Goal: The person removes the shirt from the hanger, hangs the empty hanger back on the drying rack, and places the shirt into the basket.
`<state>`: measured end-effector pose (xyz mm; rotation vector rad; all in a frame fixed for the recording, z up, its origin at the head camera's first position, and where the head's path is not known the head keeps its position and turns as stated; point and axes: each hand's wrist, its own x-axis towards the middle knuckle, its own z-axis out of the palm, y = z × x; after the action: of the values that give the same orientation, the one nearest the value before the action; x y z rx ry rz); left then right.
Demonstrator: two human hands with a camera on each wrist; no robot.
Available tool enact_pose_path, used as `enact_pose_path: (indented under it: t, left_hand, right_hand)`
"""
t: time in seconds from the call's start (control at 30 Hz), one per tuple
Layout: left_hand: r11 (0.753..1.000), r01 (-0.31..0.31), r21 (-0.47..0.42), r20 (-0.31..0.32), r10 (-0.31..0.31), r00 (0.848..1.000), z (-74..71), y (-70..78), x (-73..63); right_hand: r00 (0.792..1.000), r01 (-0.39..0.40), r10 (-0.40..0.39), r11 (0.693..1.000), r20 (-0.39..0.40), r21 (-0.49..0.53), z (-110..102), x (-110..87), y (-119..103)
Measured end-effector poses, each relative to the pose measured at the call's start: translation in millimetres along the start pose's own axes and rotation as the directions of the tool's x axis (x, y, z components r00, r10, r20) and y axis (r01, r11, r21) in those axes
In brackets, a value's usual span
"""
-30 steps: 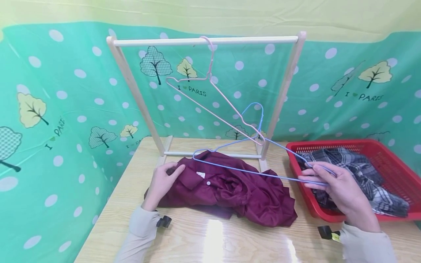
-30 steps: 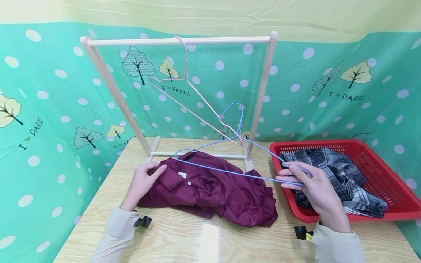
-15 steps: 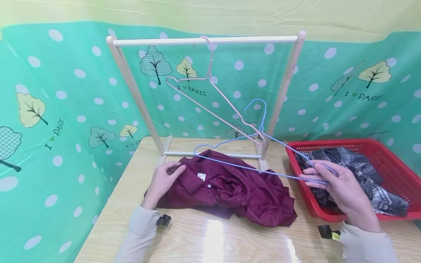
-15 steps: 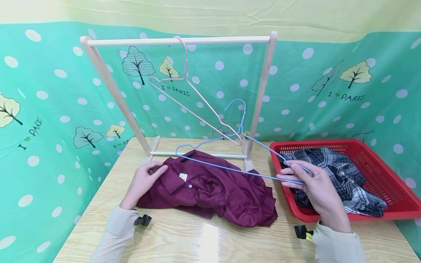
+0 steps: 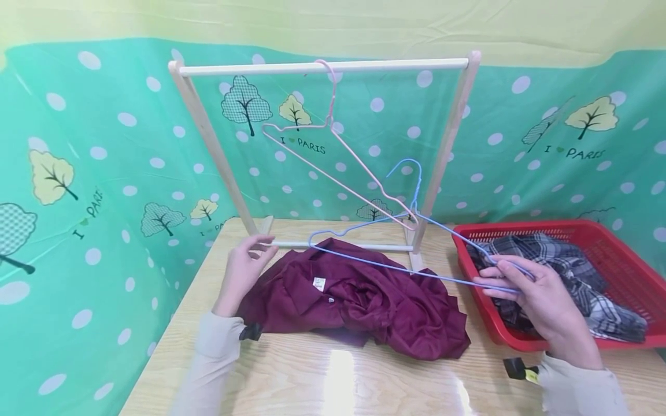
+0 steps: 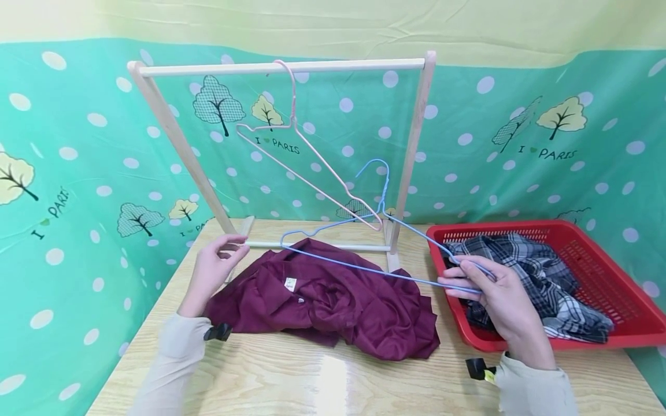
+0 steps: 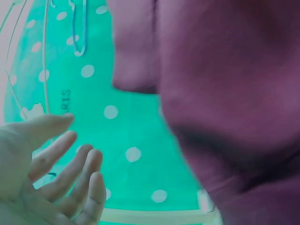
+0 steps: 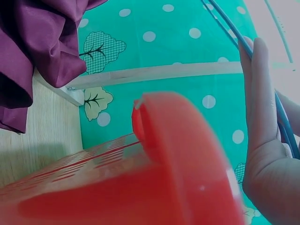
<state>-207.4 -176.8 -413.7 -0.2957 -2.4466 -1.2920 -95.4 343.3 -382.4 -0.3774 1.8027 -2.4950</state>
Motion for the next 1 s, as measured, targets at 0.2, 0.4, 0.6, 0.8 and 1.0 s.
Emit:
enact_pose_path:
  t: [0.2,0.4,0.6,0.8,1.0]
  left_hand:
    - [1.0,0.025,0.002,-0.135,-0.024,0.991,-14.6,12.3,19.9]
    - [0.998,0.032,-0.044,-0.277,-0.043,0.96,-25.3,27.3,42.1]
    - [0.995,0.081,-0.055,-0.317,-0.095,0.944,-35.2,29.6,63.6]
    - [0.984,0.127,-0.123,-0.282,-0.157,0.946,-38.4,25.1,81.0]
    - [0.978,0.151,-0.147,-0.265,-0.186,0.946,-33.2,19.0,94.0]
  right_hand:
    - [1.0,-0.005,0.004,0.999,-0.024,-0.043,1.9,0.7,0.2]
    - [0.999,-0.011,0.007,0.997,-0.049,-0.082,4.0,1.2,-0.4]
    - [0.998,0.001,-0.007,0.995,-0.064,-0.098,5.9,0.9,-1.3]
    - [0.995,-0.015,0.0,0.988,-0.097,-0.154,7.0,0.1,-2.4]
    - [0.994,0.0,-0.02,0.983,-0.108,-0.182,7.1,0.0,-2.0]
